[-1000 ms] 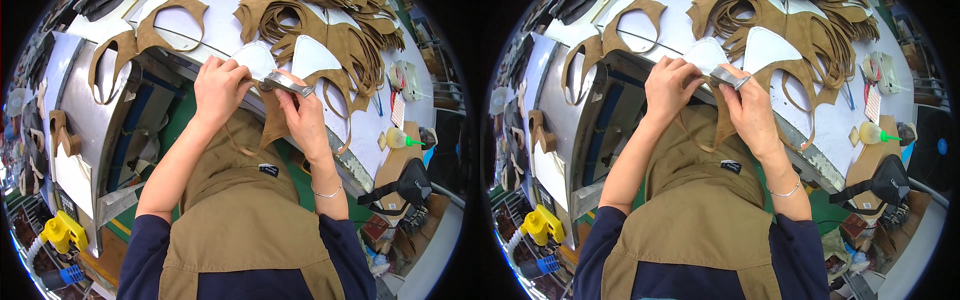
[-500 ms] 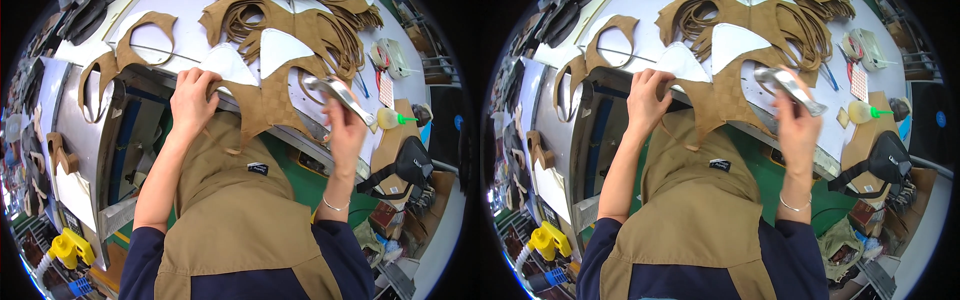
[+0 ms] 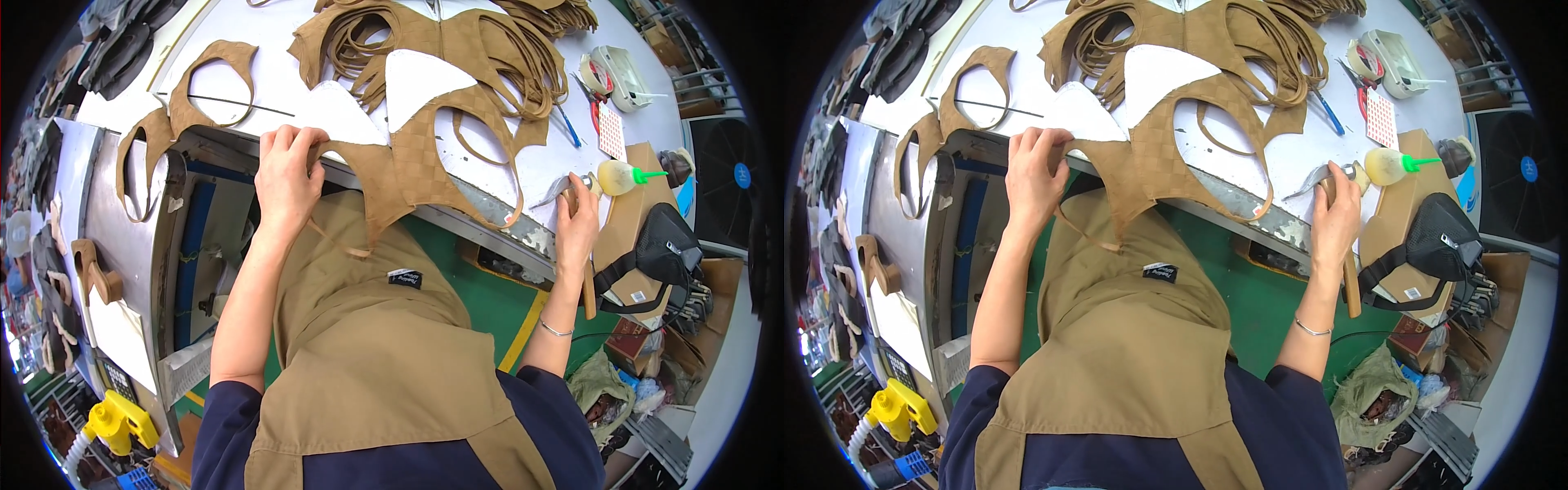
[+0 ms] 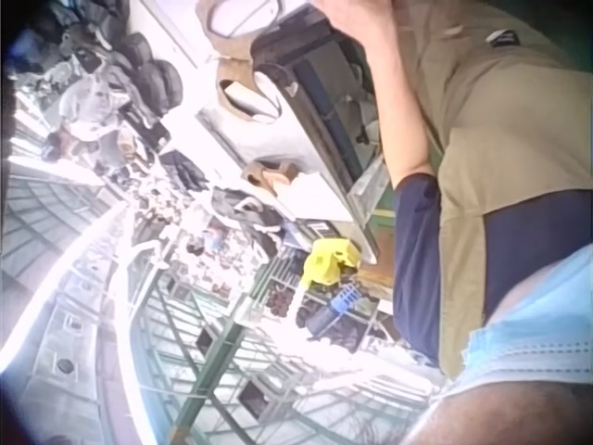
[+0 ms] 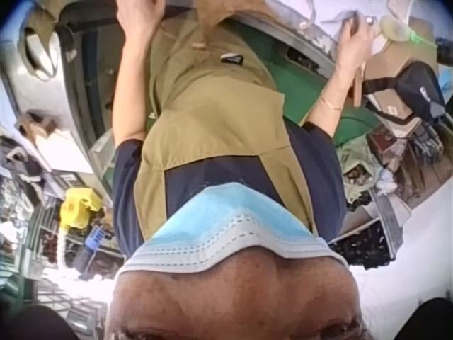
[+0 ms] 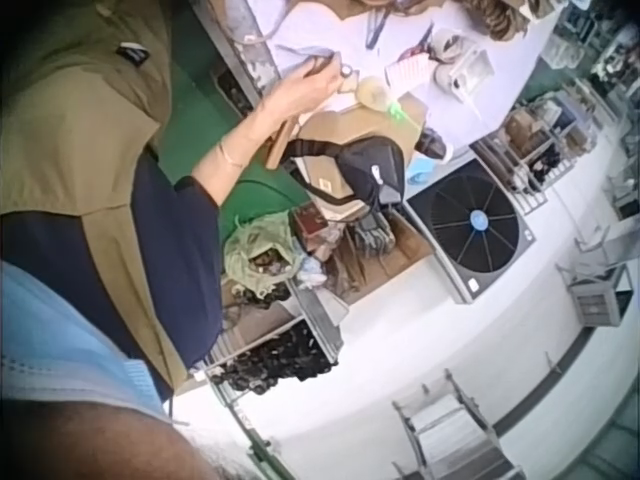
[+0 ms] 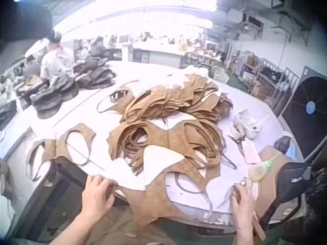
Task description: Inspecting and assembling shoe components, applying lining and tape to leather parts.
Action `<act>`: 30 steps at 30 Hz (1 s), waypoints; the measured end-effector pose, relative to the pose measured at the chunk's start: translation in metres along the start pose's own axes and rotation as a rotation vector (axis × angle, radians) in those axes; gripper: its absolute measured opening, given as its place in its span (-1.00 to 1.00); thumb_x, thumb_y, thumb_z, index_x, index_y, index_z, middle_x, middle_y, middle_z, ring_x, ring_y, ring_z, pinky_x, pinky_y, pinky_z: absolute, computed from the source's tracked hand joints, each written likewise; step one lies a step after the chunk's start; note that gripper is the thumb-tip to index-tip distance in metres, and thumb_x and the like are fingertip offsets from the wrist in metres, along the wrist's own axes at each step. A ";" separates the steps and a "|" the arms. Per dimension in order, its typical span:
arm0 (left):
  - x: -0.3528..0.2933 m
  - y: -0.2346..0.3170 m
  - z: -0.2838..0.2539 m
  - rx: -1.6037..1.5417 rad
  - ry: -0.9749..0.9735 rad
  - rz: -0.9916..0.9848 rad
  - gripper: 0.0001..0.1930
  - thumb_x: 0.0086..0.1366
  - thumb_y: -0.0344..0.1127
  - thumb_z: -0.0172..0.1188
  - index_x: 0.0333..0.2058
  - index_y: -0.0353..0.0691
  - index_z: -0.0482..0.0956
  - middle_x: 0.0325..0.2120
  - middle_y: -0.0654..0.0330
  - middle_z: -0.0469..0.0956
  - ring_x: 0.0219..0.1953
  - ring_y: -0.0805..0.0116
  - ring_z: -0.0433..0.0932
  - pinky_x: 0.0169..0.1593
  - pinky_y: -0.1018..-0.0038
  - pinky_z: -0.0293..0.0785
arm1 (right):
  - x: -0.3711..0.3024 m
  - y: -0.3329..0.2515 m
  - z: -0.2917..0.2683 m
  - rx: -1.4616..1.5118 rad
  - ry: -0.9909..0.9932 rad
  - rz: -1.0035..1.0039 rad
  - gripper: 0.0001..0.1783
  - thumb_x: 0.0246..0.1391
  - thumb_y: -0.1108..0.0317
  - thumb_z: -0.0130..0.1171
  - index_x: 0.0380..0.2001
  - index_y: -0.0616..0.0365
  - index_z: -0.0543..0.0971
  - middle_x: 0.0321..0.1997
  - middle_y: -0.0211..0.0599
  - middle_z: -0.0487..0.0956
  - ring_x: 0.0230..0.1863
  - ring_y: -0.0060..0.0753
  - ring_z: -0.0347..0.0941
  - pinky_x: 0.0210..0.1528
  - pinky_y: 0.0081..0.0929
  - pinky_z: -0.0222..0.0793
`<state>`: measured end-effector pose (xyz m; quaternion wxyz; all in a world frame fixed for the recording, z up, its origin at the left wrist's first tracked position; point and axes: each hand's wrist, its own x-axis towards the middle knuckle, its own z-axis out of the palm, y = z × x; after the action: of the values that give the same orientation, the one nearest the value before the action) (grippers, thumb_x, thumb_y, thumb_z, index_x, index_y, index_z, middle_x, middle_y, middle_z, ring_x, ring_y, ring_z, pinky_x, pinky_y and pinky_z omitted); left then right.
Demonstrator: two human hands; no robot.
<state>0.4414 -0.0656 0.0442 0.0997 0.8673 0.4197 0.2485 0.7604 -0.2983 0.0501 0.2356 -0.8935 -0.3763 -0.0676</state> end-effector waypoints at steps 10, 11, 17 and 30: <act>0.009 -0.002 -0.008 0.122 0.124 0.224 -0.66 -0.11 -0.57 0.22 -0.29 -0.11 0.55 -0.37 0.28 0.44 -0.24 0.24 0.47 -0.25 0.36 0.50 | 0.037 -0.069 0.002 0.451 -0.144 -0.220 -0.67 0.09 0.42 0.16 -0.05 0.18 0.58 -0.11 -0.14 0.56 -0.02 -0.20 0.47 0.03 -0.35 0.36; 0.011 -0.001 -0.010 0.124 0.125 0.224 -0.66 -0.11 -0.57 0.22 -0.29 -0.11 0.55 -0.37 0.28 0.44 -0.24 0.24 0.47 -0.25 0.36 0.50 | 0.048 -0.082 0.012 0.612 -0.261 -0.215 -0.65 0.09 0.39 0.19 -0.03 0.20 0.57 -0.09 -0.14 0.58 -0.02 -0.27 0.48 -0.01 -0.40 0.40; 0.016 0.010 -0.027 0.158 0.193 0.339 -0.69 -0.12 -0.55 0.23 -0.33 -0.09 0.57 -0.39 0.32 0.46 -0.28 0.29 0.48 -0.29 0.41 0.49 | 0.091 -0.131 0.072 0.266 -0.038 -0.582 -0.55 0.02 0.10 0.24 -0.10 0.18 0.60 -0.19 -0.11 0.61 -0.08 -0.12 0.47 0.04 -0.28 0.33; 0.084 0.014 -0.022 -0.349 -0.021 0.331 -0.55 0.20 -0.46 0.16 0.10 -0.12 0.50 0.05 0.11 0.50 0.11 0.14 0.46 0.21 0.31 0.36 | 0.048 -0.107 0.048 1.300 -0.564 0.010 -0.71 0.24 0.33 0.16 -0.03 0.24 0.52 -0.18 -0.45 0.59 -0.19 -0.73 0.42 -0.14 -0.71 0.32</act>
<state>0.4842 -0.0096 0.0975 0.2102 0.8964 0.2216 0.3212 0.7163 -0.1798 0.0622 0.6150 -0.5572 -0.3829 0.4060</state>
